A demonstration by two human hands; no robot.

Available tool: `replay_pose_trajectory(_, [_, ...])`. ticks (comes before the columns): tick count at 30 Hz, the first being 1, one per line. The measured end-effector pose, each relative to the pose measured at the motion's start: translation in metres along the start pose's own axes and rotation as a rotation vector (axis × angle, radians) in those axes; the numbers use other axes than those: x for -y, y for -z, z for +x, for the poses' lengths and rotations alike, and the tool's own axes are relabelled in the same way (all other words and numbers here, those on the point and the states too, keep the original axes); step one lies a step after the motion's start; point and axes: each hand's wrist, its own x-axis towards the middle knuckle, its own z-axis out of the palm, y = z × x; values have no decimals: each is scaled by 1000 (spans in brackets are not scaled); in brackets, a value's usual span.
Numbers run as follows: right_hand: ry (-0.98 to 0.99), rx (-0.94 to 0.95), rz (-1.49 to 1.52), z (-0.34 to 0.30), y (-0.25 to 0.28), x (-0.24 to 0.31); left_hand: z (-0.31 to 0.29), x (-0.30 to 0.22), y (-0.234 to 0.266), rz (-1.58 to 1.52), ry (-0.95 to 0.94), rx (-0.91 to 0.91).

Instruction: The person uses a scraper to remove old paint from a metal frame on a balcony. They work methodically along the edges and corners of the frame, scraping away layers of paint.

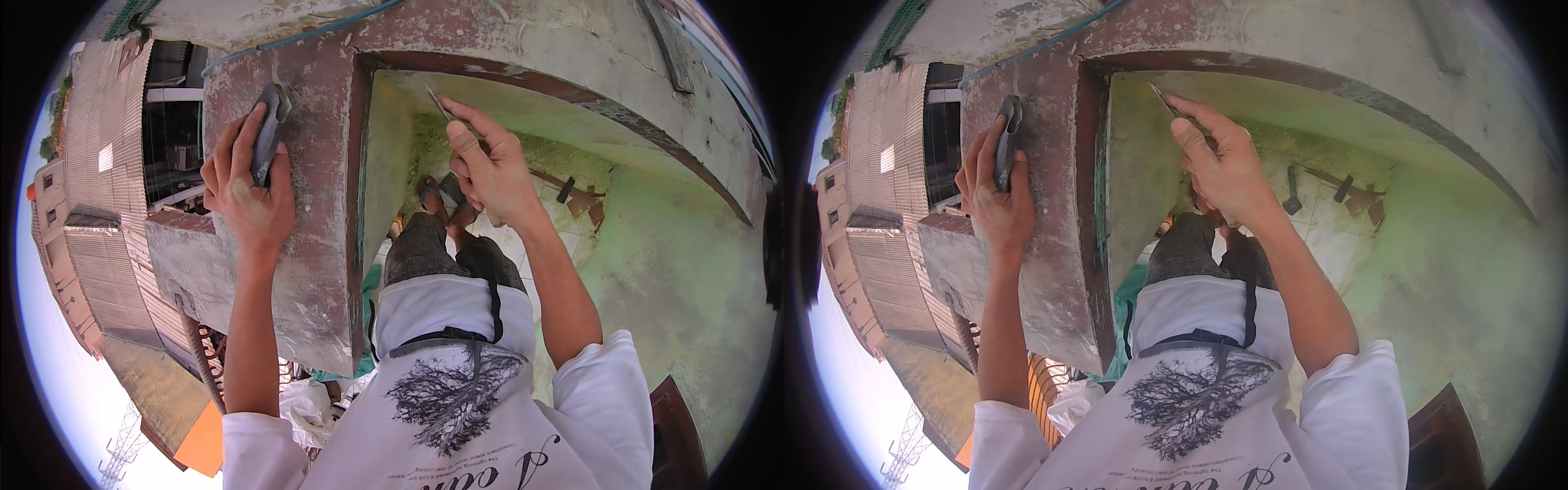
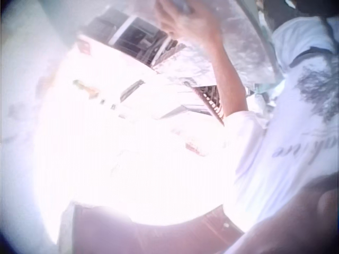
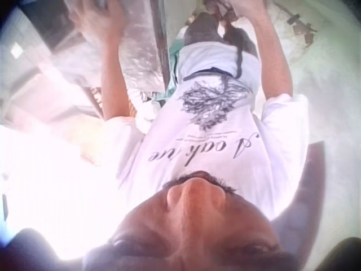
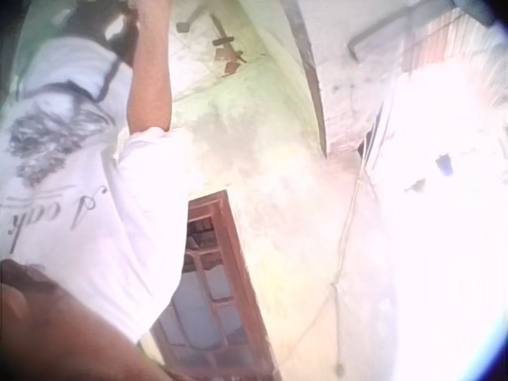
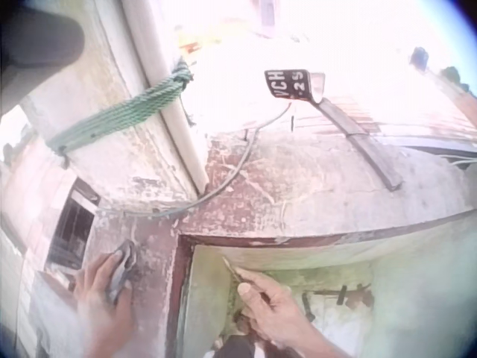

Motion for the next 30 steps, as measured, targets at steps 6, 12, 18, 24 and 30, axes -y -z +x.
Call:
replay_pose_trajectory(6, [-77,2,8,29,6,21,0,-3,-2,17,3,-12])
replay_pose_trajectory(12, [-6,89,-179,47,14,31,3,-5,-2,1,38,18])
replay_pose_trajectory(18, [-24,5,-154,51,2,24,2,-2,-2,8,49,11])
replay_pose_trajectory(24, [-49,-26,-200,54,-2,22,3,-1,1,3,44,15])
replay_pose_trajectory(30, [-76,-88,-194,52,-14,24,4,5,-5,-49,29,-17])
